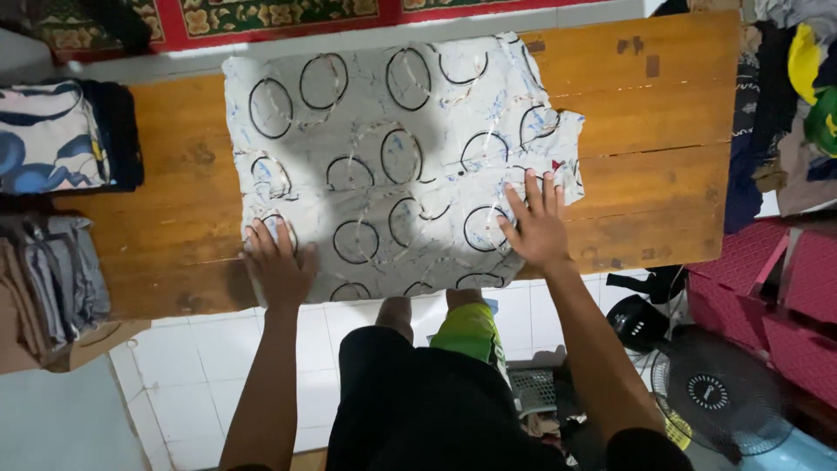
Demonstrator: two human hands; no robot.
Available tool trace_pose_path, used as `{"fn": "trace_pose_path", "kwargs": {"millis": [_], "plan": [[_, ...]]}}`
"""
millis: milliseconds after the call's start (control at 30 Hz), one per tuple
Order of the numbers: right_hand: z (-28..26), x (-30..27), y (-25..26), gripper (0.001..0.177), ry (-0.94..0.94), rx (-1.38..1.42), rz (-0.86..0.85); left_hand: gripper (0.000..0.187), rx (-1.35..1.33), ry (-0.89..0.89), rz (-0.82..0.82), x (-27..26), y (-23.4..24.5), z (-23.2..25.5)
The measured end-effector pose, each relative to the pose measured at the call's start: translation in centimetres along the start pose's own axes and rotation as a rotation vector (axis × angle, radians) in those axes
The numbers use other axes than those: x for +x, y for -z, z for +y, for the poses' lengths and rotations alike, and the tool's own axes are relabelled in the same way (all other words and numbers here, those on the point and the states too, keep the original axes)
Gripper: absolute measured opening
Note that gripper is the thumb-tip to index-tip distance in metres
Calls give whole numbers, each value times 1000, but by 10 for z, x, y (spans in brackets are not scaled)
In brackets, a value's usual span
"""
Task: Folding a patterned shirt and a pair of grey pants on a wooden table and placing them on a stack.
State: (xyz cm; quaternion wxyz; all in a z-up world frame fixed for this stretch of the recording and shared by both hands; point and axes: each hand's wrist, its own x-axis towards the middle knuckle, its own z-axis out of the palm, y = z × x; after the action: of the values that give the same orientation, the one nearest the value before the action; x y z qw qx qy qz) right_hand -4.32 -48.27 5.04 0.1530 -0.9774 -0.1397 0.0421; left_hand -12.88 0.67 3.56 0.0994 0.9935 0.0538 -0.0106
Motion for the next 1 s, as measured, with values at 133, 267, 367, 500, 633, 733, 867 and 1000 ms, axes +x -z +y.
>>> {"fn": "trace_pose_path", "kwargs": {"millis": [133, 267, 367, 500, 633, 733, 867, 1000], "plan": [[-1, -40, -11, 51, -59, 131, 130, 78, 55, 86, -11, -32, 5, -17], [-48, -87, -5, 46, -191, 51, 173, 75, 14, 86, -76, -90, 3, -27], [-70, -102, 3, 44, -155, -58, 129, 68, 166, 26, -131, -111, -2, -30], [-71, -122, -14, 33, -463, 84, 392, 86, 74, 191, -22, -107, 11, -28], [-20, -191, -141, 27, -881, 858, 562, 89, -185, 431, 123, -112, 6, -32], [-39, -179, -142, 43, -1277, 1363, 525, 117, -271, 670, 250, -117, -17, -43], [-85, -149, -97, 55, -1106, 1600, 201, 110, -1079, 1128, 149, -122, -45, -60], [-61, -184, -148, 44, -1008, 1324, -169, 60, -1173, 1213, -124, -129, -48, -74]]}}
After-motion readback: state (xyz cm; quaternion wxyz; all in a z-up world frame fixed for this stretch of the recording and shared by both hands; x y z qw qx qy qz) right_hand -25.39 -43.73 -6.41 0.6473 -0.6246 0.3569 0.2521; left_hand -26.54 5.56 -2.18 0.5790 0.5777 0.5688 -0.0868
